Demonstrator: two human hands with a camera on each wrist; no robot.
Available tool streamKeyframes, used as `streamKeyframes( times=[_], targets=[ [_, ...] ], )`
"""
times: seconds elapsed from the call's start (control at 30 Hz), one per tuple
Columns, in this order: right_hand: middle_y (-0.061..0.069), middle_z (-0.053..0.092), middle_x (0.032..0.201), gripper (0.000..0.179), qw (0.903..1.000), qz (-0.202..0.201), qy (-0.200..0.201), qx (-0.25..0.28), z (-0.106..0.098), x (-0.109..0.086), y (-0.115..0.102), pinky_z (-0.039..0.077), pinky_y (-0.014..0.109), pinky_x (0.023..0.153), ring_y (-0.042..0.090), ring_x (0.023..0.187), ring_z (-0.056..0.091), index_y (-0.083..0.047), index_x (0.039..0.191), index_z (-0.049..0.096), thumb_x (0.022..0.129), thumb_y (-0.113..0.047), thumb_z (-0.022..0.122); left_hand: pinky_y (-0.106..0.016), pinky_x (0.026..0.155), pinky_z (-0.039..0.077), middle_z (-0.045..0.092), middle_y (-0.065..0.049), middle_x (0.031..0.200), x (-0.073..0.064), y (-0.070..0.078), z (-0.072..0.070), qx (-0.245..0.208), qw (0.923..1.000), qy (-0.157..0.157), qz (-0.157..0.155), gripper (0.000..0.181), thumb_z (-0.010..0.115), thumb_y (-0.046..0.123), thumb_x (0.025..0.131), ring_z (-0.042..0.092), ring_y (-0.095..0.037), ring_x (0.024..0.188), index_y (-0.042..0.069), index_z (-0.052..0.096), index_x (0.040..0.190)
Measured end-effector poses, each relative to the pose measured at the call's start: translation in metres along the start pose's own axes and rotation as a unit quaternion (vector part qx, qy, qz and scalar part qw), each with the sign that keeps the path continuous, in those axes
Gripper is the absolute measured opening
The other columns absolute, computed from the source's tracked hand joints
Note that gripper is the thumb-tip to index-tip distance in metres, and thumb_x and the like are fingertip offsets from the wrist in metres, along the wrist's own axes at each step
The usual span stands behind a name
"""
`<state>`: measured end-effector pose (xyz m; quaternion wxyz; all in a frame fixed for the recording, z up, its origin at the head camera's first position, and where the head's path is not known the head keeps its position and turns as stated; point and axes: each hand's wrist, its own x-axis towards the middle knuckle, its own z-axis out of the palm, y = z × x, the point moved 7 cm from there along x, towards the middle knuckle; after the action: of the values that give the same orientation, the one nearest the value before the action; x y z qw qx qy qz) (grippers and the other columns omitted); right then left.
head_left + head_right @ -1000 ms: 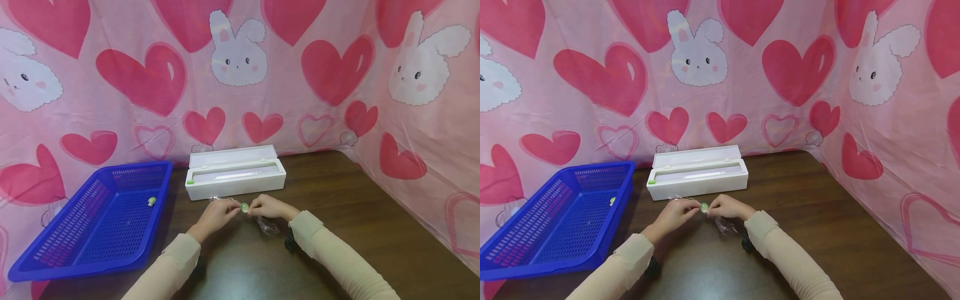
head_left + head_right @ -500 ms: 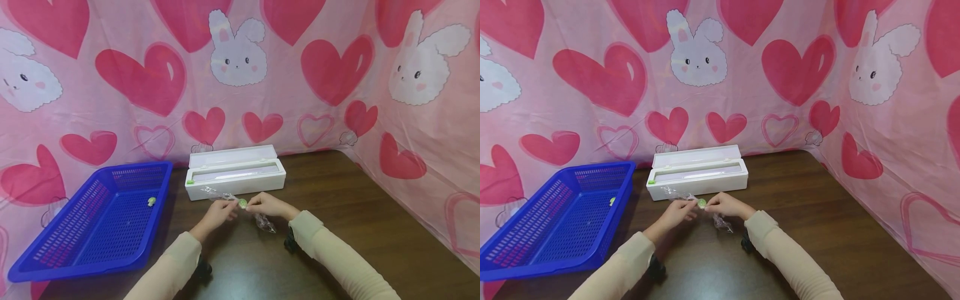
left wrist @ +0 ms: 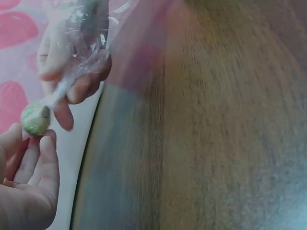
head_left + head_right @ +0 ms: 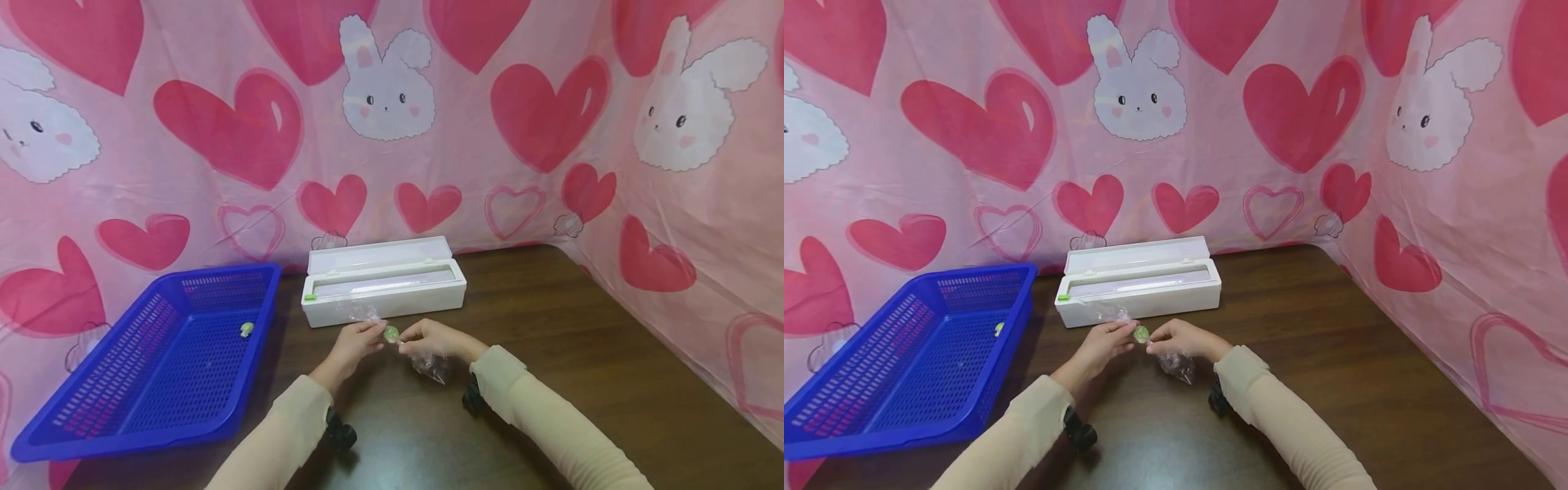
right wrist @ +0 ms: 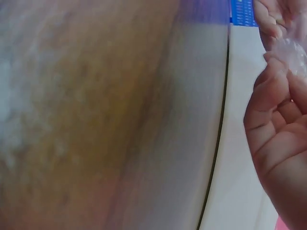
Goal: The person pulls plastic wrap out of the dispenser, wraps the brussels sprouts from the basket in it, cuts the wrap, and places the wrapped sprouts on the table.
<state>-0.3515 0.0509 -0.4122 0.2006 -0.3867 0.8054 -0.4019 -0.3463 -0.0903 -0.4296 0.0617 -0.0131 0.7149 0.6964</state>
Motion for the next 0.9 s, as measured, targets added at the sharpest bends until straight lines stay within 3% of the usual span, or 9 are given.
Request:
streamKeyframes(
  times=[0.23,0.5,0.63,0.9],
  targets=[
    [-0.006,0.06,0.072,0.018,0.9995,-0.005,-0.031,0.002,0.006,0.0,0.002,0.045,0.024,0.058,0.006,0.063,0.05,-0.005,0.092,0.069,0.089,-0.021,0.061,-0.03,0.075,0.051,0.064,-0.015,0.098,0.001,0.001,-0.007,-0.026,0.9991,0.032,-0.003,0.036,0.062,0.017,0.089,0.063,-0.018,0.083,-0.01,0.059,0.113],
    [-0.002,0.062,0.068,0.012,0.9963,0.0,-0.055,0.066,0.011,-0.001,0.004,0.044,0.022,0.056,0.007,0.061,0.053,-0.003,0.081,0.058,0.09,-0.011,0.059,-0.03,0.074,0.051,0.065,-0.016,0.097,0.002,0.001,-0.007,-0.044,0.9986,0.029,-0.001,0.037,0.063,0.016,0.088,0.063,-0.018,0.082,-0.011,0.058,0.113],
    [-0.004,0.051,0.061,0.01,0.9974,0.012,-0.047,0.054,0.011,-0.001,0.006,0.036,0.021,0.048,0.007,0.052,0.043,-0.002,0.083,0.058,0.09,-0.01,0.058,-0.03,0.074,0.051,0.065,-0.015,0.095,0.002,0.0,-0.008,-0.043,0.9984,0.034,-0.005,0.037,0.063,0.017,0.088,0.063,-0.018,0.081,-0.011,0.058,0.112],
    [-0.005,0.048,0.06,0.021,0.9978,0.022,-0.059,0.018,0.013,-0.001,0.008,0.034,0.022,0.048,0.007,0.052,0.042,0.0,0.092,0.065,0.095,-0.016,0.052,-0.029,0.075,0.051,0.065,-0.016,0.096,0.003,-0.003,-0.009,-0.052,0.9978,0.039,-0.015,0.036,0.062,0.015,0.089,0.063,-0.017,0.081,-0.012,0.057,0.112]
  ],
)
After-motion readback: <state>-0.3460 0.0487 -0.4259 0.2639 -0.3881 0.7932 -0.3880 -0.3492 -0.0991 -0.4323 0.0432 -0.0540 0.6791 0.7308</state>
